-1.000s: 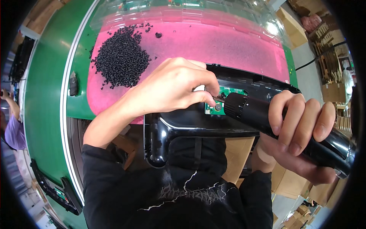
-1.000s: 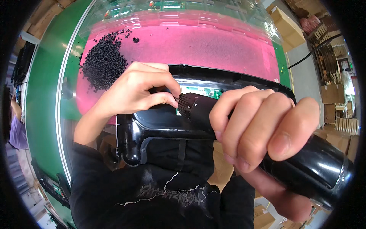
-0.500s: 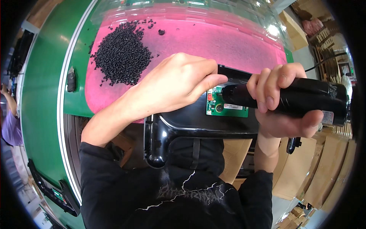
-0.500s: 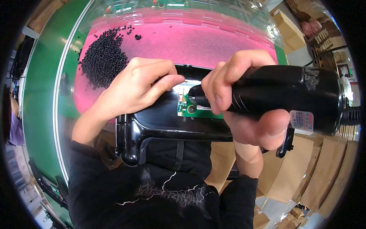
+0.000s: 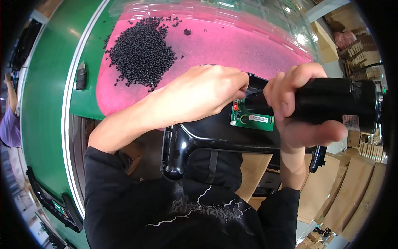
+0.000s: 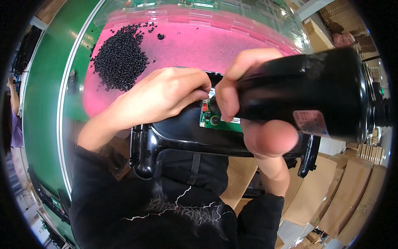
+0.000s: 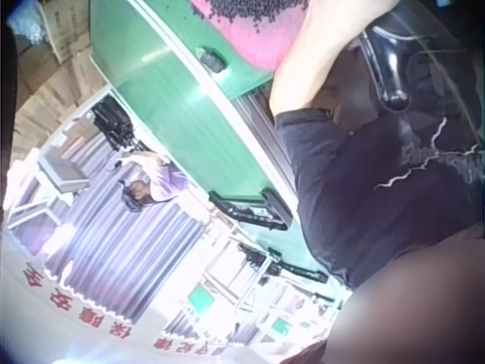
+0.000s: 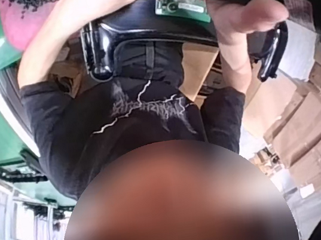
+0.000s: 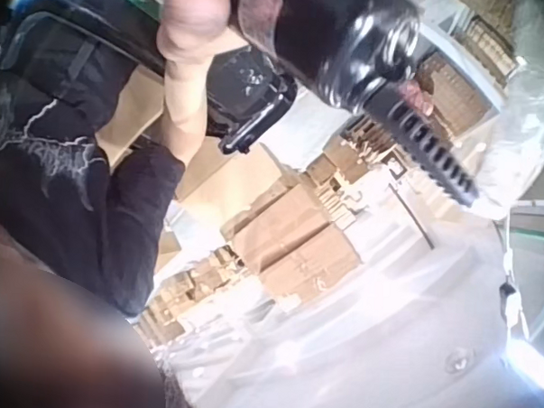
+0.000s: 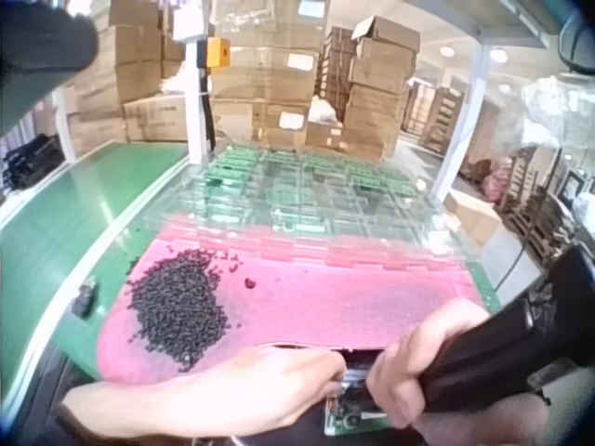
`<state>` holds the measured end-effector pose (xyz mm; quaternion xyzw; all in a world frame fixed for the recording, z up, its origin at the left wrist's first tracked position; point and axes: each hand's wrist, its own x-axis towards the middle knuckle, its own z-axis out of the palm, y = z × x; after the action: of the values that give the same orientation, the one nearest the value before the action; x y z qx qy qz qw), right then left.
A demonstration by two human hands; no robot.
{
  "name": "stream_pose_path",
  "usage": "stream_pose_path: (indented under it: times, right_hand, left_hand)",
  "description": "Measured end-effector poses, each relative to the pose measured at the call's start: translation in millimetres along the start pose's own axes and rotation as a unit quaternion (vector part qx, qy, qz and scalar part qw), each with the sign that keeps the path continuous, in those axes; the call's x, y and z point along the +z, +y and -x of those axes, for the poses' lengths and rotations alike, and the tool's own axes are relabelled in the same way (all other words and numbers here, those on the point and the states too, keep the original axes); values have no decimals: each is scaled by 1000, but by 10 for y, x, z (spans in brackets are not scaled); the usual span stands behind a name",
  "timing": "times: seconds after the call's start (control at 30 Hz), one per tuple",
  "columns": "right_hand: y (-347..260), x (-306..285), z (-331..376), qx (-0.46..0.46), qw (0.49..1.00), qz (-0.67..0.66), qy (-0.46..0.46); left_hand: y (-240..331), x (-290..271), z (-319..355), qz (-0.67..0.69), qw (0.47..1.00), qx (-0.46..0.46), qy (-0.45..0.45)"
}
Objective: Assembling circuit boards into black plastic housings using an electric screwdriver.
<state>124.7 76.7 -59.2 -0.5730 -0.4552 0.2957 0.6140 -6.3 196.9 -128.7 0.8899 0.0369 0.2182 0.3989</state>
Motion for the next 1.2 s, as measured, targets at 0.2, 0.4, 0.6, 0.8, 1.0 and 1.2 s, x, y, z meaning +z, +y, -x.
stream_pose_path:
  times: [0.2, 0.4, 0.6, 0.8, 1.0, 1.2]
  right_hand:
    - [-97, -241, 95, -82, 969, -228, -44]
    - [-302, -292, 158, -128, 945, -299, 25]
    - [-332, -328, 141, -107, 937, -333, 24]
    - [-289, -306, 185, -62, 953, -295, 37]
    - [-194, -320, 268, -61, 970, -229, -46]
    - [-51, -237, 263, -68, 970, -223, -74]
  left_hand:
    - [-43, -41, 26, -39, 996, 40, -73]
    - [-51, 19, -26, 10, 988, 150, 15]
    - [1, -50, -68, 31, 992, 122, 17]
    - [55, -27, -56, -123, 972, 194, 54]
    - [57, -31, -96, -87, 988, 115, 49]
    - [72, -12, -84, -73, 993, 81, 53]
